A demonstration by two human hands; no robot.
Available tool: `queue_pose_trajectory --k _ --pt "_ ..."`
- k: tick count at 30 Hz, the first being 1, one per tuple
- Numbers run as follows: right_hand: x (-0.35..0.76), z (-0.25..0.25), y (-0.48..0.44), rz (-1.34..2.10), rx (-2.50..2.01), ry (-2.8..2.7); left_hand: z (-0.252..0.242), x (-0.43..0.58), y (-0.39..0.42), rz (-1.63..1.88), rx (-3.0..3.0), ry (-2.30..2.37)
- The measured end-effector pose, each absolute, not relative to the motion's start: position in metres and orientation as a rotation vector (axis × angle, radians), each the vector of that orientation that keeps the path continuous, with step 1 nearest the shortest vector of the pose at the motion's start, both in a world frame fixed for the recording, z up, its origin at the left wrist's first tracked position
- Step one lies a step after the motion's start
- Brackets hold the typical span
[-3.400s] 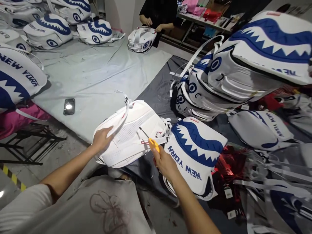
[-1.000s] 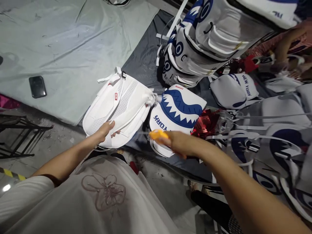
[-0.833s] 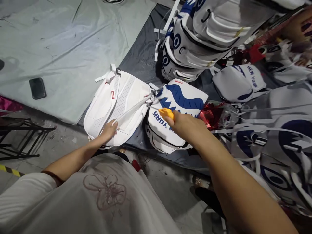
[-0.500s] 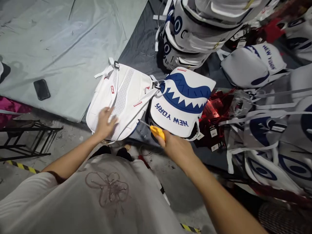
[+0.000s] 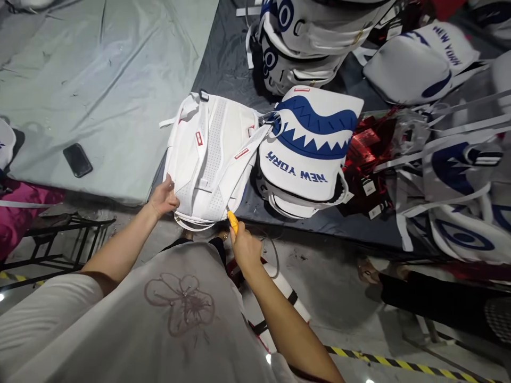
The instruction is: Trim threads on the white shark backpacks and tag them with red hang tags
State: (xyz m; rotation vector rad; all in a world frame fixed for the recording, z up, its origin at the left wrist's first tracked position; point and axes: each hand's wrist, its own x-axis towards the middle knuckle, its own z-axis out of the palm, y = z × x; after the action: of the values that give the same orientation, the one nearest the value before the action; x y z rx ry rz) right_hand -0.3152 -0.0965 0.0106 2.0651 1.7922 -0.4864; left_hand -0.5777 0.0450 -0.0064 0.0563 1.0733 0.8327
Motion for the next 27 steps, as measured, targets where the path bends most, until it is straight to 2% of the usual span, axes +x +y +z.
queue_pose_trajectory --k 5,10,21,27 --pt "-0.315 -0.011 -0.080 -0.475 2.249 1.685 -0.020 -0.590 0.052 0.717 0.042 0.870" --pt "-0.320 -0.016 -0.060 -0.598 2.236 1.672 -0.029 -0.587 0.061 0.739 0.107 0.835" --pt "-0.318 0.013 -0.078 -0.667 2.294 1.552 -0.029 -0.589 0.061 0.779 0.065 0.870" --pt "-0.331 0.042 -0.155 -0.752 2.338 1.443 -0.013 -0.584 0.051 0.826 0.162 0.799"
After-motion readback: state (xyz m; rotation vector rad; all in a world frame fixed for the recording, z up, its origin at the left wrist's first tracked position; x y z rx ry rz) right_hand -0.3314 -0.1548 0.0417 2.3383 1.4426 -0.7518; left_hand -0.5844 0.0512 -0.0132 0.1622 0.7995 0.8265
